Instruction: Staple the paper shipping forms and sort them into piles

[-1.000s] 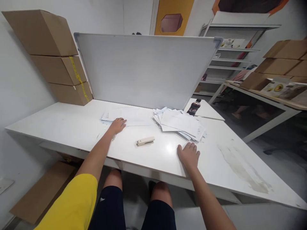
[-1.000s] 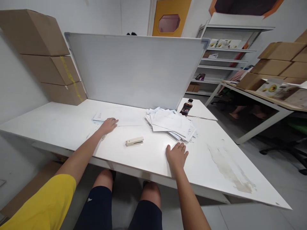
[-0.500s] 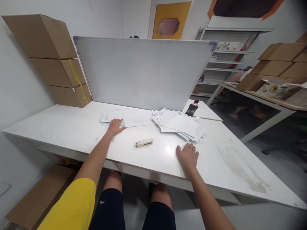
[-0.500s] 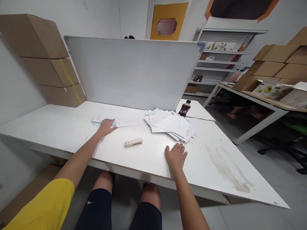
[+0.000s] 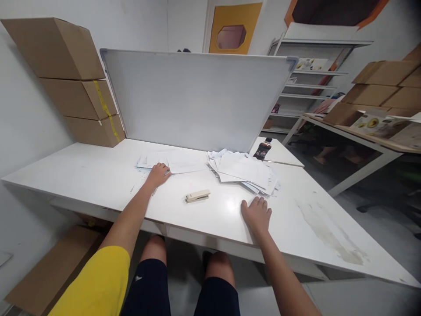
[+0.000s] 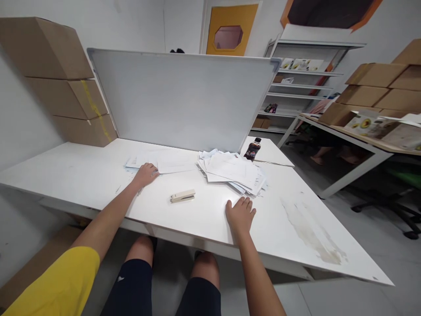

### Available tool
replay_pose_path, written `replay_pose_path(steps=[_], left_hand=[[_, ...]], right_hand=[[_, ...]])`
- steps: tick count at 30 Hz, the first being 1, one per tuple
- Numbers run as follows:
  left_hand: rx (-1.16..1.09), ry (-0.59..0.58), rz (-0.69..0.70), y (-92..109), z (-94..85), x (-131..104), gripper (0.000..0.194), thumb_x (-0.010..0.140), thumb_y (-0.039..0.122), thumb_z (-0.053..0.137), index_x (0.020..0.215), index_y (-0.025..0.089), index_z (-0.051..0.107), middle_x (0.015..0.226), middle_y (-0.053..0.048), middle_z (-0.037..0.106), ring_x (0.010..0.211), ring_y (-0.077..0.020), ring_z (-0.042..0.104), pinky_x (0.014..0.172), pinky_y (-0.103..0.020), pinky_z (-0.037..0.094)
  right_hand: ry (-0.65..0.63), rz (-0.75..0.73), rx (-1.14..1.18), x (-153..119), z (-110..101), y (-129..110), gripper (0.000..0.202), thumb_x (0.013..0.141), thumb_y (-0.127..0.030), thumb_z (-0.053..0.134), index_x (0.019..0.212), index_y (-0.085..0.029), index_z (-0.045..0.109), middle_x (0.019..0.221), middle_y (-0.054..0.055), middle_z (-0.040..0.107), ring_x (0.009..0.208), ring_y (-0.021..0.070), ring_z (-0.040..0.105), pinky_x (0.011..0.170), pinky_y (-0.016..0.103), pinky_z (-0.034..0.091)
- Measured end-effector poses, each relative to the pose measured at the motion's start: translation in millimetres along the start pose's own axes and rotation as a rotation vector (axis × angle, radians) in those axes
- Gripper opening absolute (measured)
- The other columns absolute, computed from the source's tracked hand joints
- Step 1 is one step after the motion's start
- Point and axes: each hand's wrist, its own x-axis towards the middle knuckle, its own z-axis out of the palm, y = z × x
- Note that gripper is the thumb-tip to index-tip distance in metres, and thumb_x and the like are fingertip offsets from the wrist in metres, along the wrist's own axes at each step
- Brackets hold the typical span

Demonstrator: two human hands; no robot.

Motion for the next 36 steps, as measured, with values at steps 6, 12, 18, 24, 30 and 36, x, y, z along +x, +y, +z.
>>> replay_pose_path(steps=[6, 12, 18, 24, 30, 36], left_hand=[[0.021, -0.058, -0.014, 2.0, -2.3, 1.0, 0.032, 0.095, 0.038, 0.041, 0.102, 0.021, 0.067, 0.106, -0.01, 0.065, 0.102, -0.0259, 0.056, 0.09, -0.04, 0.041], [0.034, -0.123, -0.072, 6.2, -8.3, 3.8, 0.035, 0.097, 0.036, 0.036, 0.104, 0.022, 0.067, 0.111, -0.01, 0.064, 0.106, -0.0258, 0.055, 0.094, -0.039, 0.04], [0.046, -0.152, -0.09, 5.7, -11.4, 5.7, 0.037, 0.097, 0.035, 0.033, 0.107, 0.022, 0.066, 0.111, -0.01, 0.063, 0.106, -0.0257, 0.054, 0.095, -0.039, 0.041], [0.064, -0.084, -0.258, 18.3, -6.1, 18.3, 0.043, 0.096, 0.034, 0.029, 0.099, 0.019, 0.069, 0.102, -0.014, 0.066, 0.104, -0.0292, 0.056, 0.092, -0.043, 0.042], [0.1, -0.022, -0.528, 55.4, 7.6, 28.1, 0.048, 0.092, 0.05, 0.038, 0.104, 0.014, 0.067, 0.112, -0.021, 0.062, 0.109, -0.037, 0.053, 0.088, -0.048, 0.042], [0.123, 0.019, -0.531, 63.5, 18.5, 24.0, 0.053, 0.085, 0.054, 0.049, 0.114, 0.01, 0.059, 0.124, -0.026, 0.054, 0.117, -0.0404, 0.047, 0.094, -0.052, 0.037]], right_hand=[[-0.007, 0.0, -0.012, 0.5, -0.5, -0.4, 0.077, 0.089, -0.044, 0.025, 0.145, 0.008, 0.03, 0.154, 0.027, 0.027, 0.144, 0.0354, 0.021, 0.116, 0.052, 0.015], [-0.005, 0.013, -0.004, 1.0, -1.9, -3.7, 0.076, 0.09, -0.043, 0.026, 0.146, 0.007, 0.03, 0.155, 0.025, 0.026, 0.144, 0.0345, 0.021, 0.116, 0.051, 0.015], [-0.01, 0.019, 0.008, 0.9, -5.7, -7.1, 0.075, 0.09, -0.043, 0.026, 0.146, 0.007, 0.03, 0.155, 0.025, 0.026, 0.145, 0.0343, 0.02, 0.116, 0.051, 0.015], [-0.005, 0.017, -0.005, 0.4, -9.4, -10.1, 0.073, 0.091, -0.041, 0.026, 0.145, 0.006, 0.031, 0.155, 0.024, 0.027, 0.144, 0.0329, 0.021, 0.116, 0.051, 0.015], [-0.01, 0.019, 0.003, 1.0, -10.2, -11.0, 0.073, 0.091, -0.041, 0.026, 0.146, 0.007, 0.03, 0.155, 0.024, 0.027, 0.144, 0.0331, 0.021, 0.116, 0.051, 0.016], [-0.019, 0.017, -0.001, 1.1, -11.1, -11.3, 0.073, 0.091, -0.04, 0.026, 0.146, 0.006, 0.03, 0.155, 0.024, 0.027, 0.145, 0.0331, 0.02, 0.116, 0.051, 0.015]])
